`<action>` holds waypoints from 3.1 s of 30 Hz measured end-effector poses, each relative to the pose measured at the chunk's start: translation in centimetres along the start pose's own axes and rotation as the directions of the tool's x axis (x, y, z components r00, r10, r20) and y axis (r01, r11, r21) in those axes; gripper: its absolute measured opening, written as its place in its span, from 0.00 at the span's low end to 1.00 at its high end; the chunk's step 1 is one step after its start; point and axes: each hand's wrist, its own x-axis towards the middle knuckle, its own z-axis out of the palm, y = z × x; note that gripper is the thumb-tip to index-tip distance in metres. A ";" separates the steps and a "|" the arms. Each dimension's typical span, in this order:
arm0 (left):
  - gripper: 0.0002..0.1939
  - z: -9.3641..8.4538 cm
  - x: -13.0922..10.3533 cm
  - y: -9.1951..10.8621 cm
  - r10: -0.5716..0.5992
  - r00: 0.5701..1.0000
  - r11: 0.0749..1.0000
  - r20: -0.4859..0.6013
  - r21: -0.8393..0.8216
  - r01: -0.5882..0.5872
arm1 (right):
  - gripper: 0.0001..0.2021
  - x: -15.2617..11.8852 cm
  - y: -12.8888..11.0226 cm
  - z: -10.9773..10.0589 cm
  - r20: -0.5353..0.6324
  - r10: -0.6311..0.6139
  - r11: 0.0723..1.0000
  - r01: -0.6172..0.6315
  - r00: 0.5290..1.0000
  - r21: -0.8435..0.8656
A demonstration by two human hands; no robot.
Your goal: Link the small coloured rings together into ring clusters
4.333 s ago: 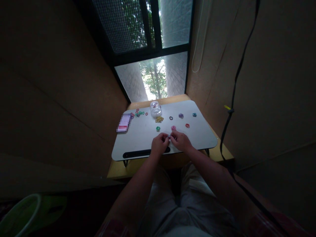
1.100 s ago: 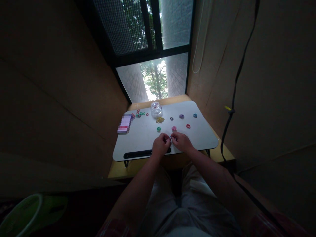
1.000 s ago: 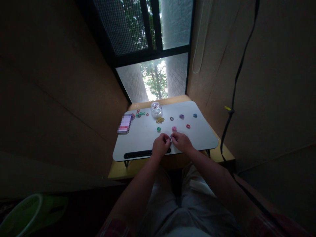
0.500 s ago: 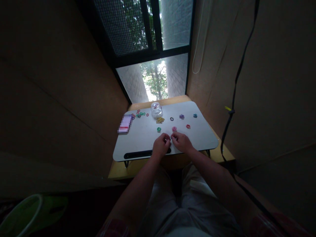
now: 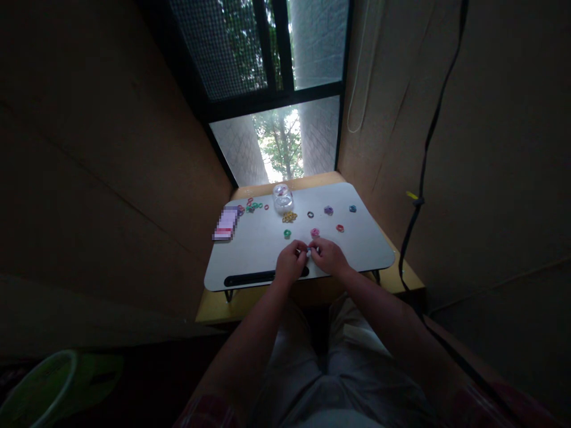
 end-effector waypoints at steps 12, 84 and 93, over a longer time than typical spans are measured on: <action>0.06 0.0 0.0 -0.2 -0.025 1.000 1.000 0.004 -0.002 0.025 | 0.07 0.0 -0.2 -0.2 -0.004 0.012 1.000 -0.012 1.000 -0.026; 0.08 0.0 0.1 0.0 -0.026 0.999 0.999 -0.046 -0.022 0.025 | 0.07 -0.2 -0.1 -0.1 -0.013 0.026 1.000 -0.026 1.000 0.016; 0.09 0.3 0.1 -0.4 -0.017 0.999 1.000 -0.038 -0.013 0.016 | 0.06 -0.1 0.0 0.0 -0.006 0.019 1.000 -0.019 1.000 -0.018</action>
